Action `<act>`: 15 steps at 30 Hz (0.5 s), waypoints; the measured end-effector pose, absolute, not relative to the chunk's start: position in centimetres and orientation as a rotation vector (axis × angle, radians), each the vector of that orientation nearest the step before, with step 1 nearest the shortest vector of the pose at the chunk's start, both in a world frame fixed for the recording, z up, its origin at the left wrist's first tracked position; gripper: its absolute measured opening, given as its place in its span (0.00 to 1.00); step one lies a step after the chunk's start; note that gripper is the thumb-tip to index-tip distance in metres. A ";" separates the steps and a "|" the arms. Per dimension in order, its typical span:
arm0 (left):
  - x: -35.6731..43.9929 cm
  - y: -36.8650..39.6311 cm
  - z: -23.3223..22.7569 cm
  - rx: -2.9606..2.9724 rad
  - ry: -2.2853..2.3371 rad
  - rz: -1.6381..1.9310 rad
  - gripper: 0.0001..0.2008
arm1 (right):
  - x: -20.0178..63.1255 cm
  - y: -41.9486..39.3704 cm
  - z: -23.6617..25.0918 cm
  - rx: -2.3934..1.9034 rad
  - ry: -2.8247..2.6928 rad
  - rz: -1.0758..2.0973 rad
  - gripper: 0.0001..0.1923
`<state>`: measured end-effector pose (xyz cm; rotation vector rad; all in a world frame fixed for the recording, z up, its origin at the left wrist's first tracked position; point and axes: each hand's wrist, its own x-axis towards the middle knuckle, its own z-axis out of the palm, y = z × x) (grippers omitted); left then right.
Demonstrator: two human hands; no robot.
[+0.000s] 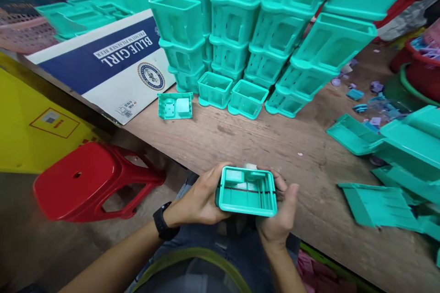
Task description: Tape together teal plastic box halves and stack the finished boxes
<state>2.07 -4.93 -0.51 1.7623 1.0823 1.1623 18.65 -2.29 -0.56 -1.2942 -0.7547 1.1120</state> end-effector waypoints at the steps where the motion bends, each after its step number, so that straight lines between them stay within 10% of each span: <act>1: 2.1 -5.0 -0.5 1.765 1.088 1.161 0.28 | 18.7 -2.2 -0.5 -1.301 -0.747 1.109 0.36; 15: 1.9 -5.4 -1.7 1.750 1.170 1.148 0.43 | 19.2 -2.3 -1.5 -1.237 -0.857 1.075 0.33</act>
